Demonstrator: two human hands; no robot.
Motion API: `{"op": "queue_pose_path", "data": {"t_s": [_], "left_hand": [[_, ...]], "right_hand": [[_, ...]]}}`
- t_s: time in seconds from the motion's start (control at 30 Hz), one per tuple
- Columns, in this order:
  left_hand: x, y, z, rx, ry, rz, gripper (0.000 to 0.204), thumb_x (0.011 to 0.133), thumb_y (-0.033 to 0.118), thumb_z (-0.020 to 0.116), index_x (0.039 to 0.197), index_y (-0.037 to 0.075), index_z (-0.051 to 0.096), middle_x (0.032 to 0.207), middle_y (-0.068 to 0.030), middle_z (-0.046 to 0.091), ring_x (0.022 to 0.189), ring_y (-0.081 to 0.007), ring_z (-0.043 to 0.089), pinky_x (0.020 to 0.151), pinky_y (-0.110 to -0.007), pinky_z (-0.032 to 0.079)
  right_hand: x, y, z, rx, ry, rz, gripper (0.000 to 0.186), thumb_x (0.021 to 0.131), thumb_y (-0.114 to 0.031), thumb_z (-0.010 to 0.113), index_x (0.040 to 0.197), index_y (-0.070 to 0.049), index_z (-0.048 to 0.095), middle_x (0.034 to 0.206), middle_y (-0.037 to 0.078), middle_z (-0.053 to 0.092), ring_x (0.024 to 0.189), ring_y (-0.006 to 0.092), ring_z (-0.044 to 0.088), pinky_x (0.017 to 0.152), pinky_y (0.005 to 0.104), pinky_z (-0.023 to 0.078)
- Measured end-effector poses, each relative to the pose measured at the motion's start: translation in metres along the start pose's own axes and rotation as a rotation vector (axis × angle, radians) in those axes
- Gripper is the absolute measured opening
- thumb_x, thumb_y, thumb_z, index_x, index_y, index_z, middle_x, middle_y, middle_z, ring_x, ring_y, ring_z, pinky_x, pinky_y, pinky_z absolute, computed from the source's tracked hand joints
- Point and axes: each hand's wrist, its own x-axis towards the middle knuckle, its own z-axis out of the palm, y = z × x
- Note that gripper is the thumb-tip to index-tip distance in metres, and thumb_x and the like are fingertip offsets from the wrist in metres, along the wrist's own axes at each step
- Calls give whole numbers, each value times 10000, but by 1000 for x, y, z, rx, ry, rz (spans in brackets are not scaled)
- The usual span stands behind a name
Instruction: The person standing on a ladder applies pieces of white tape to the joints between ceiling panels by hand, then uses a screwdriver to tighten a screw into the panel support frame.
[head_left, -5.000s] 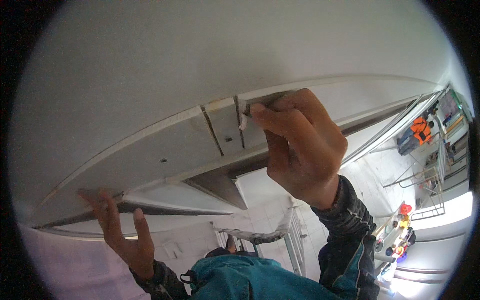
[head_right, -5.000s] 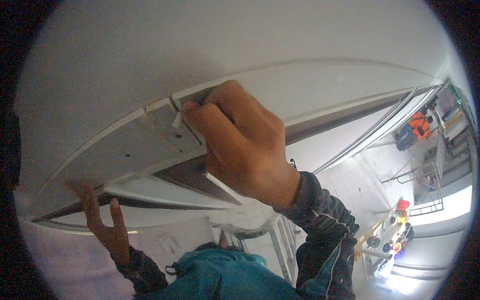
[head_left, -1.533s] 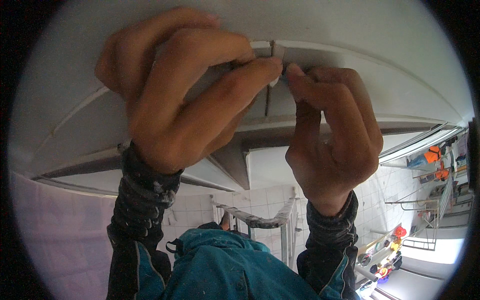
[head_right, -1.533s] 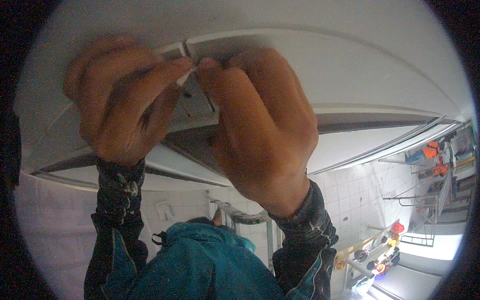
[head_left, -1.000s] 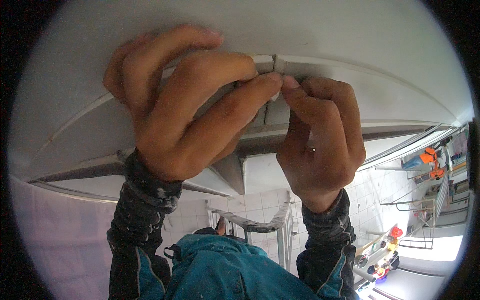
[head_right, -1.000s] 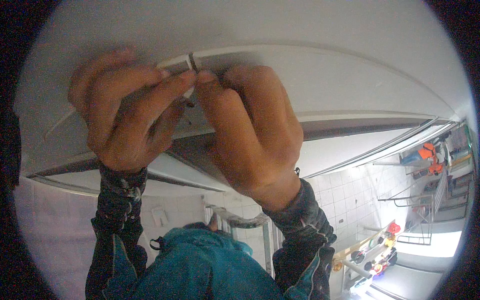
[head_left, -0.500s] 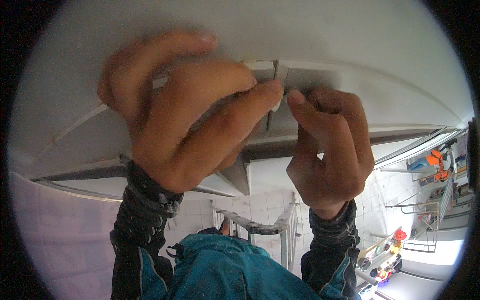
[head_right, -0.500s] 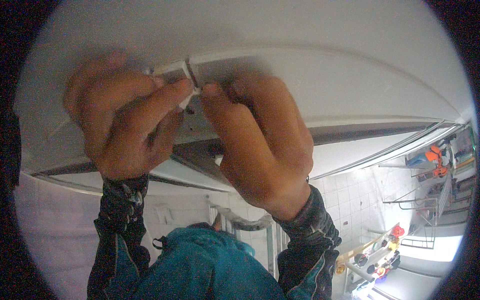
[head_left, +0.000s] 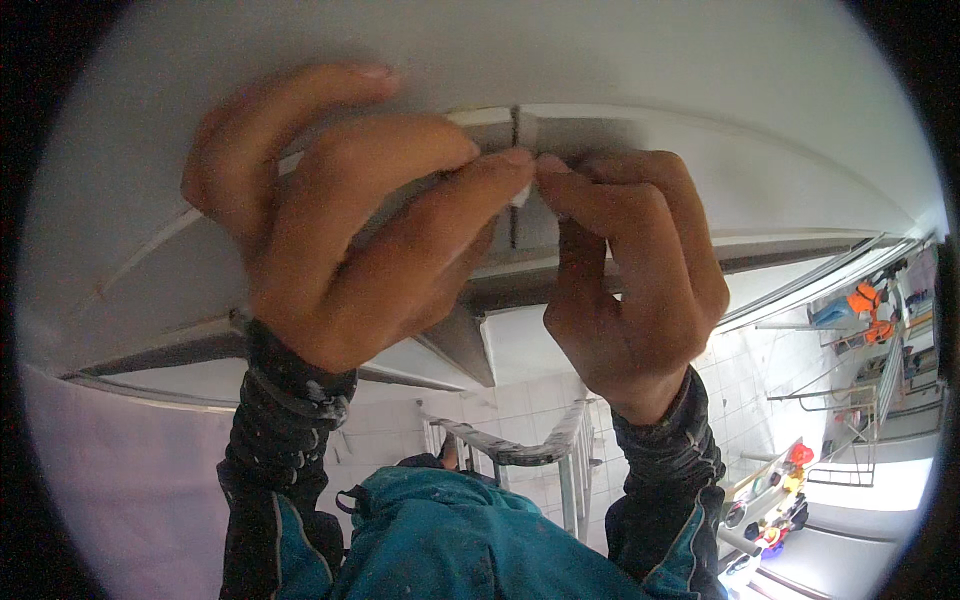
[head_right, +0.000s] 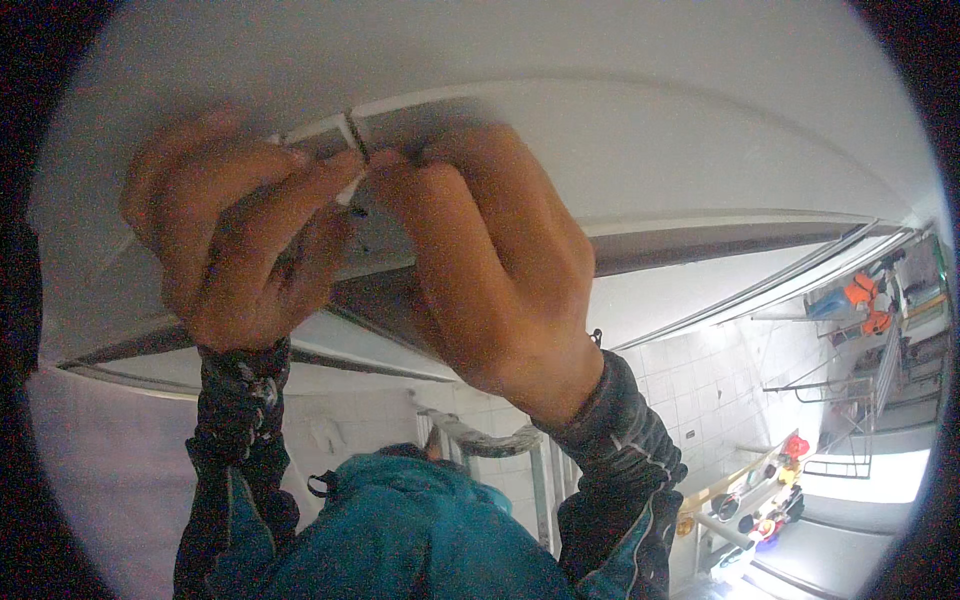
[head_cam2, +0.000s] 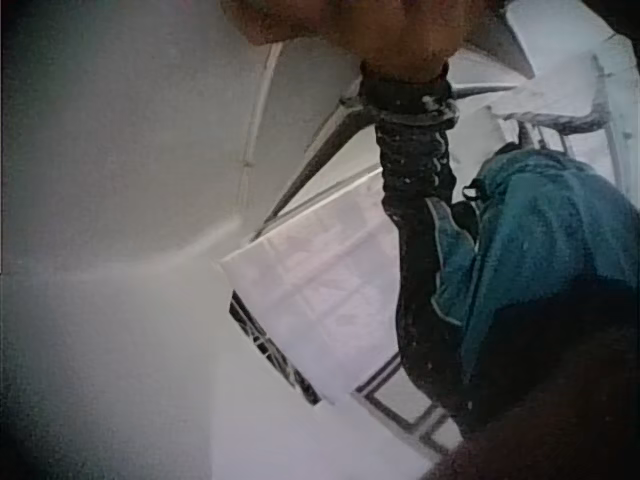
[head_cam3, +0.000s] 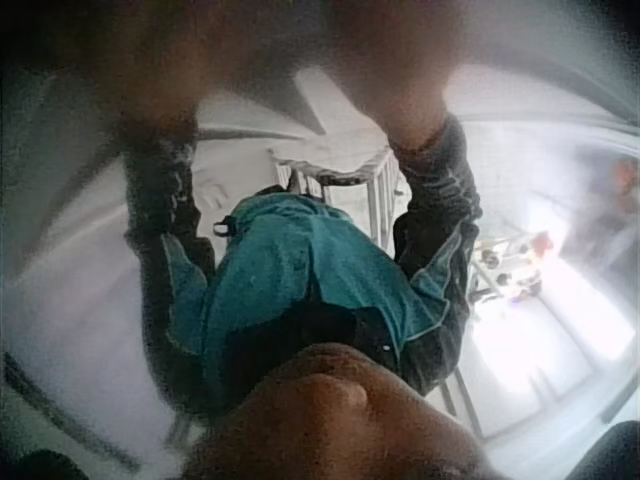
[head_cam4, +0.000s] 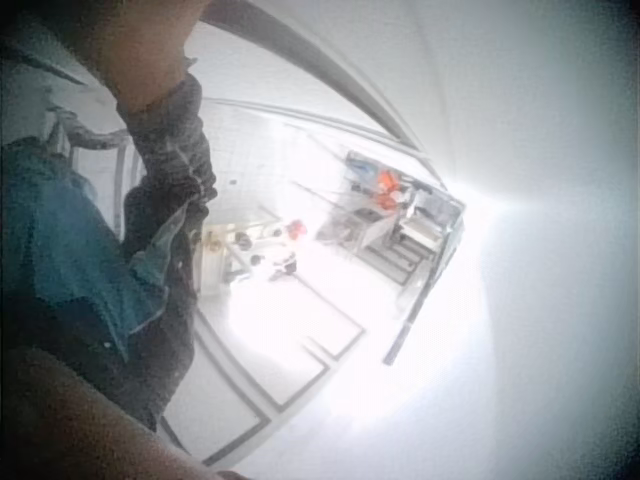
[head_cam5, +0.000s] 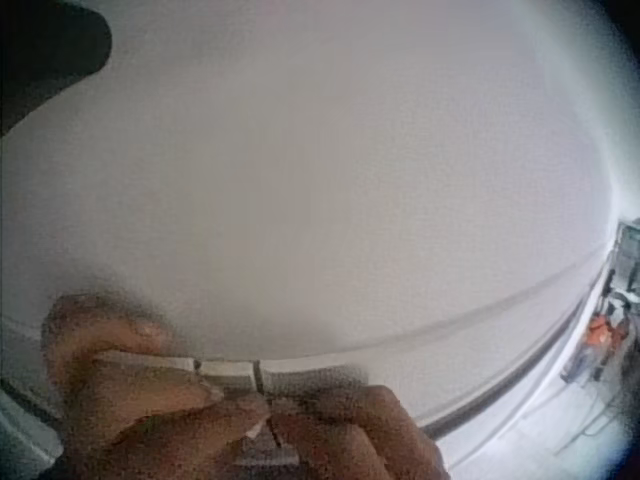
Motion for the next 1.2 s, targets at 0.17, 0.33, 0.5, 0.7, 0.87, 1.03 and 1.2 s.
{"op": "queue_pose_path", "data": {"t_s": [0.17, 0.33, 0.5, 0.7, 0.87, 1.03, 1.2], "left_hand": [[-1, 4, -4, 9, -41, -45, 374, 598, 68, 800, 950, 189, 763, 933, 2, 635, 925, -251, 595, 895, -479, 490], [-1, 3, -3, -4, -30, -43, 377, 598, 70, 806, 952, 191, 761, 911, 6, 622, 928, -248, 587, 907, -495, 479], [-3, 6, -4, 13, -38, -57, 352, 618, 76, 784, 945, 202, 763, 929, 8, 622, 932, -249, 585, 916, -483, 474], [-4, 3, 2, 49, 8, -26, 344, 620, 98, 779, 945, 206, 762, 944, 21, 622, 949, -225, 570, 941, -475, 465], [0, 5, -11, 39, -56, -44, 331, 638, 111, 779, 953, 211, 759, 956, 28, 619, 965, -227, 563, 953, -468, 460], [-3, 8, -3, 29, -40, -72, 338, 645, 109, 776, 960, 227, 752, 960, 32, 615, 970, -218, 563, 957, -469, 459], [-5, 5, -5, 37, -42, -69, 335, 655, 110, 780, 958, 248, 748, 965, 43, 615, 1029, -228, 543, 968, -469, 447]], "right_hand": [[-3, -6, -6, 26, -44, 91, 302, 726, 215, 666, 920, -15, 691, 863, 132, 651, 709, 182, 666, 562, 280, 520], [-1, -14, -6, -6, -70, 135, 302, 722, 195, 683, 922, -31, 692, 889, 122, 655, 713, 180, 666, 569, 277, 522], [-4, -12, 1, -39, -31, 91, 301, 726, 186, 690, 933, -32, 688, 894, 116, 651, 711, 177, 660, 569, 269, 519], [-9, -5, -8, 70, -152, 73, 502, 589, -176, 830, 991, 46, 628, 956, 192, 597, 825, 345, 633, 699, 386, 538], [-4, -10, -5, 101, -136, 86, 501, 598, -183, 842, 1003, 29, 635, 953, 178, 593, 822, 336, 628, 686, 380, 535], [-6, -8, 2, 25, -23, 113, 250, 723, 176, 690, 892, -8, 691, 850, 109, 643, 678, 155, 647, 519, 269, 500], [-3, -12, -3, 8, -52, 106, 254, 716, 182, 690, 891, -1, 689, 854, 113, 647, 678, 178, 653, 544, 259, 505]]}}
